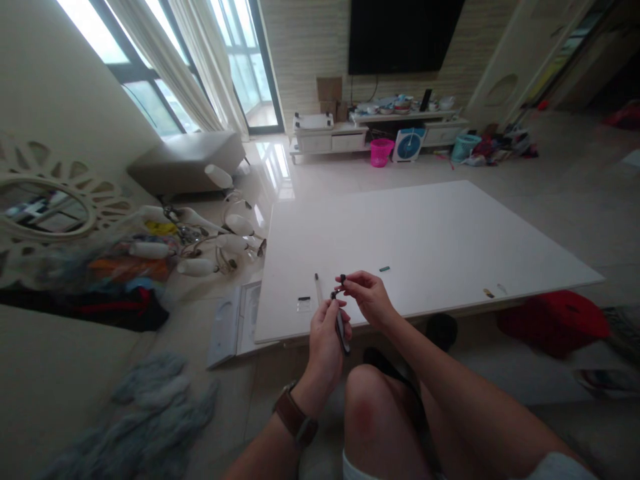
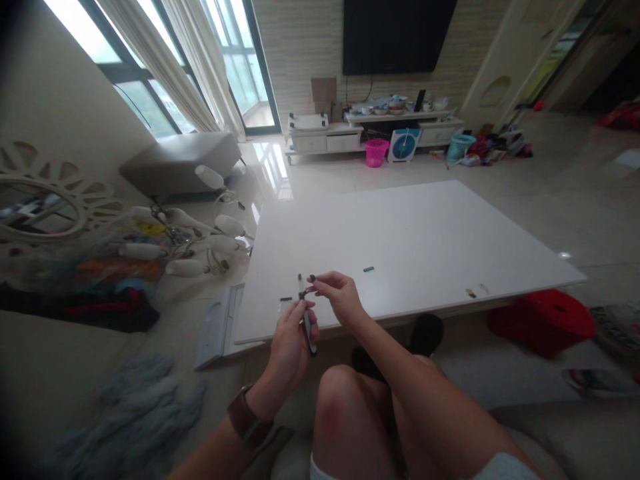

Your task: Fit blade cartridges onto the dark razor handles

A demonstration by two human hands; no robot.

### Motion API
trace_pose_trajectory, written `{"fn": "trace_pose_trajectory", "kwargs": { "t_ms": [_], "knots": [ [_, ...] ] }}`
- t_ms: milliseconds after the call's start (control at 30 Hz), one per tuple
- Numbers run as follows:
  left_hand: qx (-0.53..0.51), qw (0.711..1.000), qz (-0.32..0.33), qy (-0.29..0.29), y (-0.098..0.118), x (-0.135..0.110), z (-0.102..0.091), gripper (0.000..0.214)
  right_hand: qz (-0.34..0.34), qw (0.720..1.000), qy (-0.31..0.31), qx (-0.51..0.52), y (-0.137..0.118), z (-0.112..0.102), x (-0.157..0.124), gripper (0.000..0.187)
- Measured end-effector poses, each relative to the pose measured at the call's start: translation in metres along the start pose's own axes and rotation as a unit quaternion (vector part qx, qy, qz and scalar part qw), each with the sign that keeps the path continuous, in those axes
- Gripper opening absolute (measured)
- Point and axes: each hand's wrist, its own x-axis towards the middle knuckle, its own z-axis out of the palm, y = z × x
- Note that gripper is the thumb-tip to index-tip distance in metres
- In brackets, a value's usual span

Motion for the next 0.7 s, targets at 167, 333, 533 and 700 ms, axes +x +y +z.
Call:
{"fn": "trace_pose_trajectory", "kwargs": {
  "t_ms": [167, 333, 533, 700],
  "knots": [
    [0.001, 1.000, -0.008, -0.005, 0.0033, -0.0012, 0.0011, 0.038, -0.018, 0.999, -0.011, -0.031, 0.0039, -0.0017, -0.0008, 0.014],
    [-0.002, 1.000, 0.003, 0.002, 0.0050, -0.0018, 0.0001, 0.035, -0.022, 1.000, -0.006, -0.001, 0.0020, 0.0009, -0.0009, 0.015],
    [0.040, 0.998, 0.041, -0.007, 0.0024, -0.0007, -0.0007, 0.029, 0.008, 0.998, 0.029, 0.058, 0.0004, 0.0036, 0.0005, 0.024],
    [0.054, 0.996, 0.061, -0.023, -0.0003, 0.0011, -0.0010, 0.027, 0.012, 0.997, 0.011, 0.082, 0.0003, 0.0035, 0.0007, 0.033]
  ]
}}
